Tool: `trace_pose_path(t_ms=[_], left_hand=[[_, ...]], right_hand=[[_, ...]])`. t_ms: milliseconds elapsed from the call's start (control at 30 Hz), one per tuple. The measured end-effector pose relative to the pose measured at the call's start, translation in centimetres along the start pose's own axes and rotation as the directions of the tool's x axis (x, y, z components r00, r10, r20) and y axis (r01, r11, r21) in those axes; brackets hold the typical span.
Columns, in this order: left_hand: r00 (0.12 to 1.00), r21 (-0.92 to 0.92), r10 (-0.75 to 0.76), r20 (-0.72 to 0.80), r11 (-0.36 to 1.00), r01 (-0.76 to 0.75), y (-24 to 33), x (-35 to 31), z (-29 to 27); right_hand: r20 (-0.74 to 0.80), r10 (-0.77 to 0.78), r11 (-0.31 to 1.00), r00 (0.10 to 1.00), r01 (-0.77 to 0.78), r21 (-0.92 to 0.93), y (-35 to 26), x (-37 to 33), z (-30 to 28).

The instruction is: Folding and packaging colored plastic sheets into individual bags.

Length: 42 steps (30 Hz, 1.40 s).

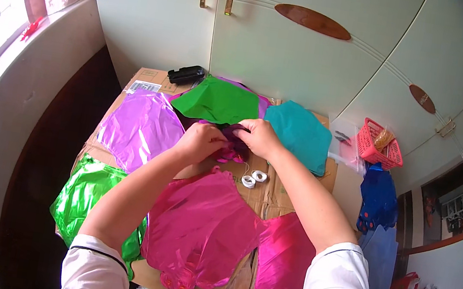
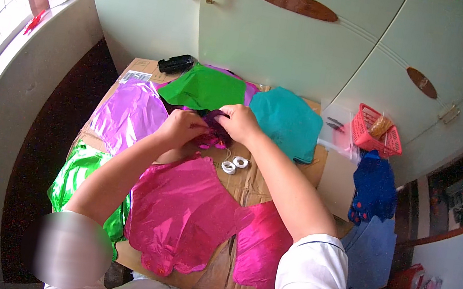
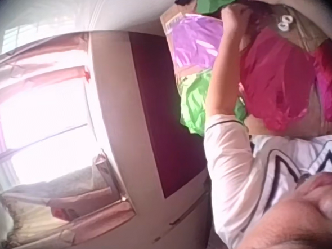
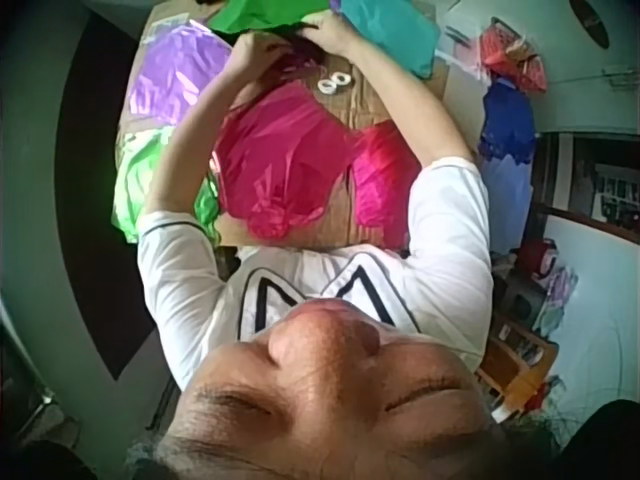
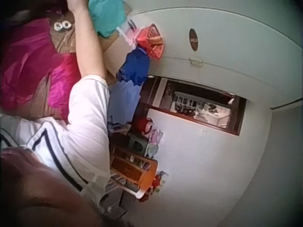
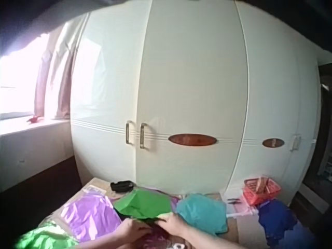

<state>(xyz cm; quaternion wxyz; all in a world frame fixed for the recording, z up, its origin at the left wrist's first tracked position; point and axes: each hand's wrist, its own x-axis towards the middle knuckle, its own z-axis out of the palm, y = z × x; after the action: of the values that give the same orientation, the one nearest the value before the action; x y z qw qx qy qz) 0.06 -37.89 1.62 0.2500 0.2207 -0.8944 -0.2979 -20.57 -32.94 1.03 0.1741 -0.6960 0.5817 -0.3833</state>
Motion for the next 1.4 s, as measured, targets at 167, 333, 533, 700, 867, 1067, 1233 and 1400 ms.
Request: trace_pose_path(t_ms=[167,333,533,700,867,1067,1233,1400], left_hand=[[0.996,-0.013,-0.046,0.07,0.999,0.047,-0.8,0.8,-1.0],[0.921,0.034,-0.362,0.145,0.932,0.361,1.5,2.7,-1.8],[0.979,0.04,-0.196,-0.056,0.979,0.198,-0.1,2.8,-0.4],[0.987,0.108,0.032,-0.157,0.994,-0.015,-0.1,3.4,-0.4],[0.735,0.61,0.678,0.007,0.58,-0.54,1.4,1.5,-0.9],[0.957,0.693,0.284,-0.067,0.703,-0.16,-0.5,-1.2,1.0],[0.959,0.443,-0.282,-0.032,0.856,0.267,0.1,-1.1,-0.4],[0.944,0.501,-0.314,-0.1,0.804,0.321,-0.8,-0.9,-0.5]], right_hand=[[0.03,0.06,0.997,0.998,-0.061,0.04,-0.2,0.2,-0.3],[0.093,0.167,0.985,0.982,-0.169,0.02,-0.7,0.0,-1.0],[0.149,0.199,0.977,0.969,-0.207,0.042,-2.6,-0.1,-1.3],[-0.042,0.115,0.991,0.992,-0.118,-0.066,-0.9,0.2,0.3],[-0.057,0.188,0.966,0.98,-0.196,-0.168,0.0,0.8,0.3],[-0.138,0.179,0.983,0.974,-0.181,-0.005,0.3,1.9,0.6],[-0.231,0.172,0.825,0.958,-0.011,0.565,-1.4,6.0,-4.5],[-0.393,0.424,0.754,0.816,-0.078,0.652,-5.5,9.2,-12.0]])
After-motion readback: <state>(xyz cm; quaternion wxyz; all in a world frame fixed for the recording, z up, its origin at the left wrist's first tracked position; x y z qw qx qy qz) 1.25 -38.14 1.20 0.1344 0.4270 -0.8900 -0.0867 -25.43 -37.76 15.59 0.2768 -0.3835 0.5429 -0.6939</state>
